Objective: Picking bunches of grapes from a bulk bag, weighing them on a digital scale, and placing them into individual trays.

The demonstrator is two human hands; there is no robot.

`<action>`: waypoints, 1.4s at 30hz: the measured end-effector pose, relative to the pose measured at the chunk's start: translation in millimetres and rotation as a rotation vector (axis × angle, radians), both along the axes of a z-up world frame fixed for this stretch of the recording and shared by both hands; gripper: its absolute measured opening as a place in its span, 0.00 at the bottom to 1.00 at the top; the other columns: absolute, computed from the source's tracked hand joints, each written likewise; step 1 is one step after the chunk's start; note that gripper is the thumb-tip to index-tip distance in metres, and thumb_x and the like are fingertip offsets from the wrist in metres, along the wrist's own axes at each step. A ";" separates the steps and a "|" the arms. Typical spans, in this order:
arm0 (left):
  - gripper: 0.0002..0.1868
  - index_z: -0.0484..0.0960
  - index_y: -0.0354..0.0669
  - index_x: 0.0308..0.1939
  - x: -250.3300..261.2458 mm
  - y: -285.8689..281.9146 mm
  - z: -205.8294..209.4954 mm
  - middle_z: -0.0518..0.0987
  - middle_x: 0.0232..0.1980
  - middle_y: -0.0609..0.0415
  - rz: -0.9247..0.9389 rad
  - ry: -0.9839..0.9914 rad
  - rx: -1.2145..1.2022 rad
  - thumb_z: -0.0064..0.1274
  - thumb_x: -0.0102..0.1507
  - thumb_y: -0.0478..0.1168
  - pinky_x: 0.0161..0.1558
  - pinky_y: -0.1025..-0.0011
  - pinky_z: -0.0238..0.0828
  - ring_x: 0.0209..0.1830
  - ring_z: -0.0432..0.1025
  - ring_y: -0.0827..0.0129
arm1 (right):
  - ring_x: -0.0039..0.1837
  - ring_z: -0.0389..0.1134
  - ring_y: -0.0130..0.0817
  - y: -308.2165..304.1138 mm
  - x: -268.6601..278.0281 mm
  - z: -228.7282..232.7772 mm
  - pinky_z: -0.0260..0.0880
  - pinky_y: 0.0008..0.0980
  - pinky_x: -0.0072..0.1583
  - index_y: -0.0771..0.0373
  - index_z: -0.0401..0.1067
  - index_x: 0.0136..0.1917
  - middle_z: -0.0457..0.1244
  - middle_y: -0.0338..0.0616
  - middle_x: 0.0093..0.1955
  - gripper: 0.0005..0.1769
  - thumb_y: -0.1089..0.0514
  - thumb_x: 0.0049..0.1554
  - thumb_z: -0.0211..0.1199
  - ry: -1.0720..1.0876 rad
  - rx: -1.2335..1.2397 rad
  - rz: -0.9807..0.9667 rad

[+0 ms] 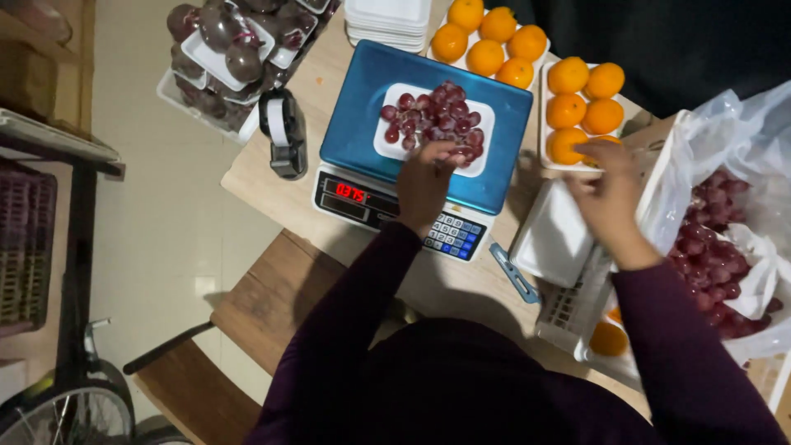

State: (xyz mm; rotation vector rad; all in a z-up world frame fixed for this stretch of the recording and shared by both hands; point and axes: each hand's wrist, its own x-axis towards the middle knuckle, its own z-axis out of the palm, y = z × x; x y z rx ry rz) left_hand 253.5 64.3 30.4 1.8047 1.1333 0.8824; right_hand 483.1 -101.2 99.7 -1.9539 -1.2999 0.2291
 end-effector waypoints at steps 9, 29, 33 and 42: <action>0.09 0.84 0.68 0.49 -8.5 9.5 -26.9 0.84 0.44 0.66 0.047 0.034 0.189 0.51 0.67 0.52 0.50 0.65 0.78 0.48 0.80 0.66 | 0.62 0.64 0.56 101.2 -76.1 -40.1 0.70 0.51 0.59 0.49 0.76 0.57 0.58 0.48 0.63 0.20 0.52 0.52 0.77 -0.222 -0.053 0.246; 0.13 0.73 0.63 0.53 3.5 44.7 -14.6 0.76 0.38 0.65 -0.073 0.262 0.381 0.49 0.65 0.49 0.45 0.66 0.79 0.44 0.79 0.67 | 0.63 0.66 0.50 93.2 -78.0 -49.7 0.71 0.41 0.52 0.45 0.80 0.64 0.66 0.47 0.65 0.20 0.46 0.60 0.60 -0.786 0.125 0.176; 0.24 0.75 0.62 0.55 15.0 57.8 0.2 0.74 0.44 0.64 0.011 0.276 0.701 0.63 0.56 0.51 0.47 0.71 0.79 0.43 0.78 0.68 | 0.63 0.66 0.47 91.3 -77.3 -52.5 0.71 0.41 0.53 0.44 0.82 0.59 0.67 0.43 0.65 0.17 0.44 0.62 0.60 -0.794 0.117 0.156; 0.15 0.78 0.77 0.52 43.0 88.2 -16.2 0.76 0.53 0.75 -0.063 0.467 0.768 0.49 0.63 0.64 0.44 0.77 0.78 0.46 0.80 0.75 | 0.60 0.65 0.58 108.3 -77.3 -66.4 0.68 0.50 0.59 0.62 0.80 0.57 0.66 0.55 0.60 0.12 0.57 0.65 0.59 -0.204 0.013 -0.007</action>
